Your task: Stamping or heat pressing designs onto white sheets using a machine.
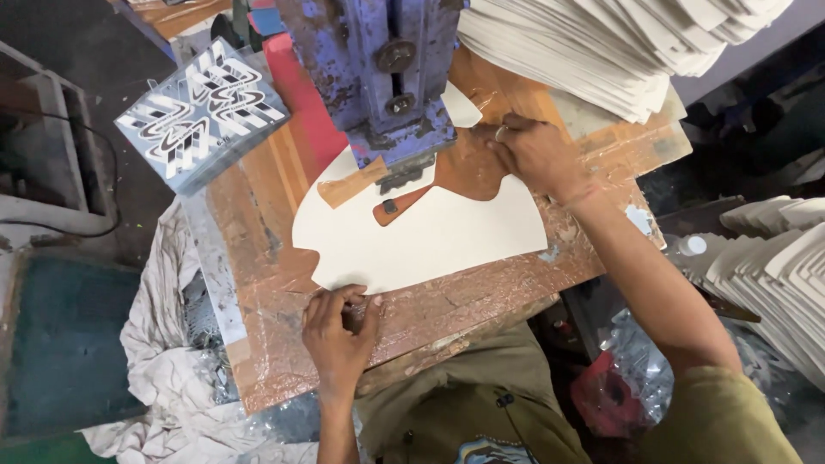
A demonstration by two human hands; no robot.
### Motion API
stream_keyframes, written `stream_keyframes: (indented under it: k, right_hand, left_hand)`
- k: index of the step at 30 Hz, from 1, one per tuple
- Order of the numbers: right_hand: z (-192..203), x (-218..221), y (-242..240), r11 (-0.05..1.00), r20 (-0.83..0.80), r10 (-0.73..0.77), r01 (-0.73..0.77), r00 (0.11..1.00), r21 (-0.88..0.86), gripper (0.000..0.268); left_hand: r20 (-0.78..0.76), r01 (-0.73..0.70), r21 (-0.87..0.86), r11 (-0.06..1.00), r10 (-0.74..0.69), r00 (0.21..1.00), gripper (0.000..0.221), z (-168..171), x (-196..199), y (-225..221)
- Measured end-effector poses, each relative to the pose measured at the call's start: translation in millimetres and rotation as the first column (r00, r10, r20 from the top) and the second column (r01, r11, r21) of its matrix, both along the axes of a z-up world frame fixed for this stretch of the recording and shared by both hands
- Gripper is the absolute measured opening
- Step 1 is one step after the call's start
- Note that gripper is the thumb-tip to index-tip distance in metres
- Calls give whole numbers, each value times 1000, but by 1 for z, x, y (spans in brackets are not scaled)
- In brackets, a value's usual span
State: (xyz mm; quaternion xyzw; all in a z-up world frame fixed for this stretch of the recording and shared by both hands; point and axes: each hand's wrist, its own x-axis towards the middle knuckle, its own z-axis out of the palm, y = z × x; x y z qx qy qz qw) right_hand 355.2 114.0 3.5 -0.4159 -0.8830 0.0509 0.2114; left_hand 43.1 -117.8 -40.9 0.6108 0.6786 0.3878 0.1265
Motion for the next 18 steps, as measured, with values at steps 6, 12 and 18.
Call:
stream_keyframes:
  k: [6,12,18]
  right_hand:
    - [-21,1,10,990,86,13,-25,996,142,23]
    - [-15,21,18,994,52,39,-44,998,100,19]
    - [-7,30,8,986,-66,-117,108,991,-130,16]
  left_hand:
    - [14,-12,3,1000,12,1000,24,-3,-1,-2]
    - [-4,2,9,1000,-2,1000,23,-4,-2,0]
    - [13,12,33,999,-13,1000,23,-3,-1,2]
